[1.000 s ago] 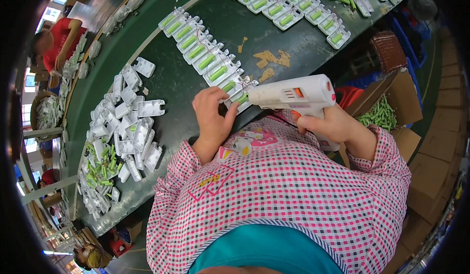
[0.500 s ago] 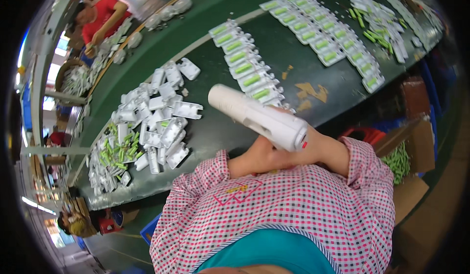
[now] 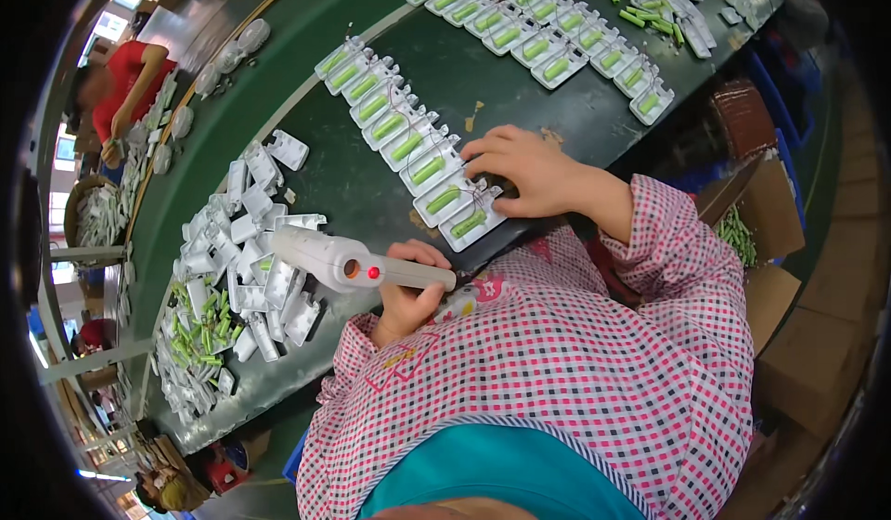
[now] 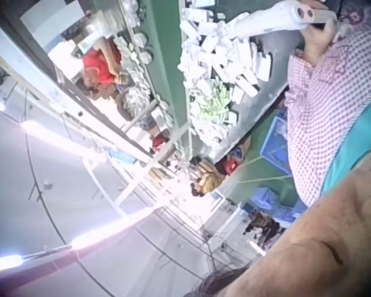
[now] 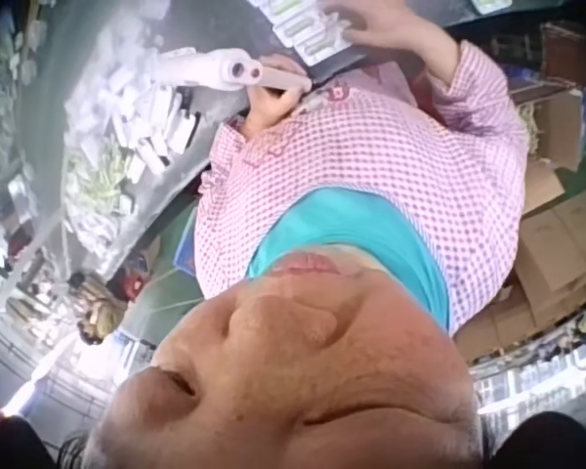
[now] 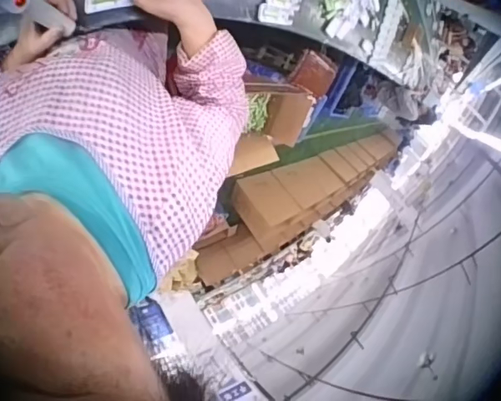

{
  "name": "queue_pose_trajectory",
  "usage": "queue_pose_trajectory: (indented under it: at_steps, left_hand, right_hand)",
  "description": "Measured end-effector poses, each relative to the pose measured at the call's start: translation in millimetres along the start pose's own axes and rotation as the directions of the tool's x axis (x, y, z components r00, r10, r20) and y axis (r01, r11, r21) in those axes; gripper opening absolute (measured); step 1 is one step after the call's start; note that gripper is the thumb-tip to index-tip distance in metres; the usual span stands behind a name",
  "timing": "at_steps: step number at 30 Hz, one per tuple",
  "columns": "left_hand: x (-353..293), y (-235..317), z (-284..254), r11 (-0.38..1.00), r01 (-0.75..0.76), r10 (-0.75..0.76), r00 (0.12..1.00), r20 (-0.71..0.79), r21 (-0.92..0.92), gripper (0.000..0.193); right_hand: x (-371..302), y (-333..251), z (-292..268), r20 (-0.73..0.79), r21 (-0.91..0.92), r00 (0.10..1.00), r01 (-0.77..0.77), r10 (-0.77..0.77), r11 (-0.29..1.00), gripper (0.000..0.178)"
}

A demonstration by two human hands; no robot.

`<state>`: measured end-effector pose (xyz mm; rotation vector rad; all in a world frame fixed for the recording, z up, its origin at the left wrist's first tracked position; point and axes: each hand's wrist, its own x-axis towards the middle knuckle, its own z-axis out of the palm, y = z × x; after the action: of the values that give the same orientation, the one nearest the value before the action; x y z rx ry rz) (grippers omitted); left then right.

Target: Assembling electronic components into plastic cases using a hot glue gun.

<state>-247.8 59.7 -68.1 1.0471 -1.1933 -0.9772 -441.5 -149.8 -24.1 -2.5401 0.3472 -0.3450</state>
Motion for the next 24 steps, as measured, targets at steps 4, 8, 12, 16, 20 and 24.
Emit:
queue_pose_trajectory:
  at_steps: [4,8,12,16,20,24]
  left_hand:
    - [-0.2,1.6,0.8,0.997,0.080,-0.080,0.997,-0.005,-0.015,0.037]
    - [0.2,-6.9,-2.2,0.997,0.074,-0.075,0.997,-0.006,-0.005,0.036]
    - [-0.7,-6.1,-0.2,0.991,0.105,-0.110,0.993,-0.051,-0.085,0.035]
    - [-1.3,-6.1,-0.2,0.986,0.127,-0.137,0.987,-0.089,-0.110,0.033]
    - [2.0,1.3,3.8,0.974,0.168,-0.185,0.977,-0.103,-0.154,0.032]
    - [2.9,-0.4,3.1,0.973,0.170,-0.186,0.978,-0.095,-0.156,0.031]
  right_hand:
    - [7.1,-3.5,7.4,0.048,-0.061,0.999,0.023,-0.020,0.998,0.047]
    - [5.3,-3.2,4.8,0.063,-0.087,0.998,0.011,-0.005,0.996,0.044]
    - [-9.0,3.5,-10.1,0.092,-0.117,0.994,-0.050,0.061,0.992,0.039]
    - [-38.4,17.5,-28.9,0.035,-0.159,0.997,-0.063,0.069,0.985,0.036]
    - [-72.0,36.1,-53.5,-0.017,-0.173,0.990,-0.141,0.140,0.975,0.035]
    - [-102.0,66.0,-77.1,-0.072,-0.177,0.951,-0.308,0.299,0.935,0.035]
